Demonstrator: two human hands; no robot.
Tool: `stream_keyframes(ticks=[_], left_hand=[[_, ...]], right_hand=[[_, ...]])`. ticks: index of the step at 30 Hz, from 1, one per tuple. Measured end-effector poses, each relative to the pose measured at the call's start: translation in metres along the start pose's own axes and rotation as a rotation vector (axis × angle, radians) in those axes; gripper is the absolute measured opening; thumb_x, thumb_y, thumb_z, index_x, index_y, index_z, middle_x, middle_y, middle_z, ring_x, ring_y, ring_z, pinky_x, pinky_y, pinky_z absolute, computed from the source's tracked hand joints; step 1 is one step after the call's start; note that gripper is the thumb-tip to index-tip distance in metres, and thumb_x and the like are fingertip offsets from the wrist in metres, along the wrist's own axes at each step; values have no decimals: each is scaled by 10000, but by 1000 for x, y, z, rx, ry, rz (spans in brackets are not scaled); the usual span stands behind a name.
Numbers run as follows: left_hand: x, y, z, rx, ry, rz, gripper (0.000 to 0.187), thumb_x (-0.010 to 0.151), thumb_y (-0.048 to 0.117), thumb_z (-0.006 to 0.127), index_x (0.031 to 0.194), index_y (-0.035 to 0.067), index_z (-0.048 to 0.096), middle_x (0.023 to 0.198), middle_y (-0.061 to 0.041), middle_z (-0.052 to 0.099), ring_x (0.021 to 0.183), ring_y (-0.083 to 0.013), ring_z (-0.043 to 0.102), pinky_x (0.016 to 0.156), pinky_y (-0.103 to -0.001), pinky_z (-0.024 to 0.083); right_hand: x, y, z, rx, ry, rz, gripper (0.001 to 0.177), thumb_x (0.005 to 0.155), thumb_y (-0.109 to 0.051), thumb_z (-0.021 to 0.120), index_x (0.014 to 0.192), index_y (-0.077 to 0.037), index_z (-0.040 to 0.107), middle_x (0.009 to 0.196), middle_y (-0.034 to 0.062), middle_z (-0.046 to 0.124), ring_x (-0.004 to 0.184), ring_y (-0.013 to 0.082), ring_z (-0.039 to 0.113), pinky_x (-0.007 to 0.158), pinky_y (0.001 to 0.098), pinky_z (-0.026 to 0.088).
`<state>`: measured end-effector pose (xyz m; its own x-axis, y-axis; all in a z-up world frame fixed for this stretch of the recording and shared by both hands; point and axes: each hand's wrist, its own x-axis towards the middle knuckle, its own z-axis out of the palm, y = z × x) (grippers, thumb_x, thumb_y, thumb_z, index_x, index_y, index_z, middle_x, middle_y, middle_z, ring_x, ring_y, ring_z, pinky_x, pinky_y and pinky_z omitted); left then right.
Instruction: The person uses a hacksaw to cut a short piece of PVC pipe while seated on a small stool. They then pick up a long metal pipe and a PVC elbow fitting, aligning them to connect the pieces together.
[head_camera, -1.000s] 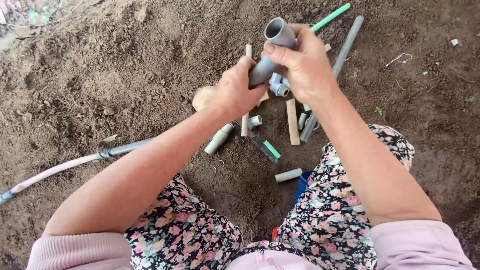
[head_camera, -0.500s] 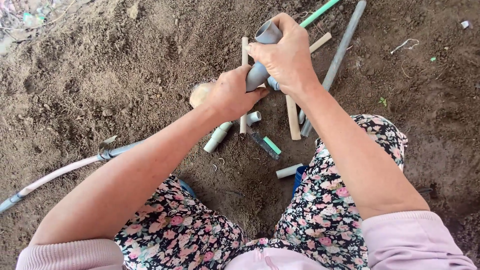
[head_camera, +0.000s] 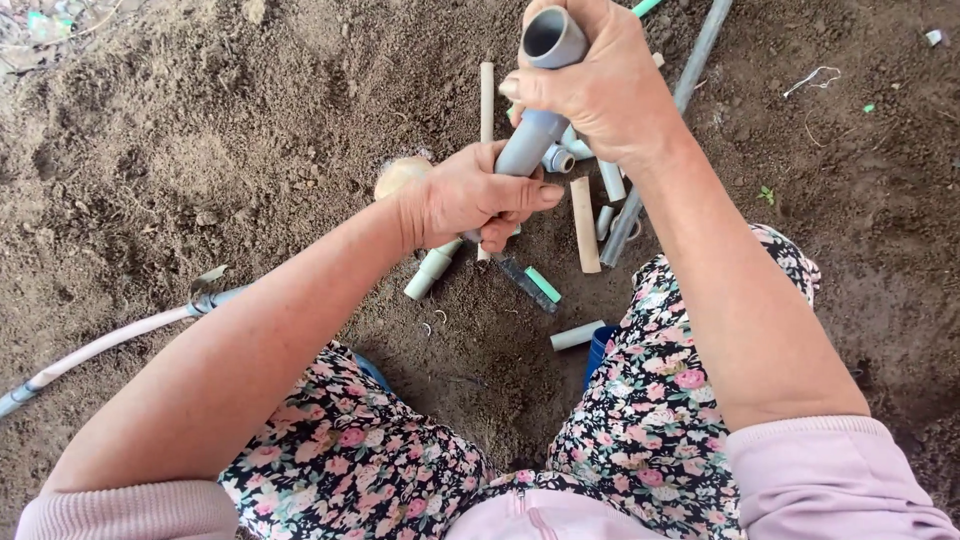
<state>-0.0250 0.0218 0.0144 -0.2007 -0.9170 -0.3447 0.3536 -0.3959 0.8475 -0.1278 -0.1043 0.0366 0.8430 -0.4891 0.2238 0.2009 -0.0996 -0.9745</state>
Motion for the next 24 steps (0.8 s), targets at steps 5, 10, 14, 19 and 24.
stream_keyframes(ticks=[5,10,14,19,24], left_hand=[[0,13,17,967,589,-219,365,849,400,621,1042,122,485,861,-14,579,642,-149,561,526,-330,502],[0,11,13,1285,681,-368,436,892,554,552,1041,161,439,939,-24,623,741,-199,626,556,-387,536],[3,6,11,974,563,-219,378,825,373,662,1042,106,504,901,-56,617,734,-181,572,619,-341,489],[-4,14,12,543,358,-253,515,800,260,676,1204,25,459,790,-35,514,483,-71,444,392,-200,461],[-10,4,0,1365,514,-395,317,854,492,562,995,209,537,908,-7,650,805,-200,628,746,-401,478]], right_hand=[[10,45,-6,-177,247,-57,293,739,-32,772,815,-154,517,733,-51,522,650,50,492,617,220,468],[7,47,-5,-164,408,23,304,742,-56,768,812,-150,487,698,-18,520,599,85,558,580,256,537],[5,37,-11,-68,306,73,311,708,23,739,818,-143,500,719,-6,489,569,101,567,527,271,596],[4,27,-23,82,181,7,298,763,56,717,785,-112,472,707,32,505,577,141,564,558,305,603],[13,12,-52,354,560,108,307,639,253,554,715,-35,626,667,27,563,506,131,572,421,226,498]])
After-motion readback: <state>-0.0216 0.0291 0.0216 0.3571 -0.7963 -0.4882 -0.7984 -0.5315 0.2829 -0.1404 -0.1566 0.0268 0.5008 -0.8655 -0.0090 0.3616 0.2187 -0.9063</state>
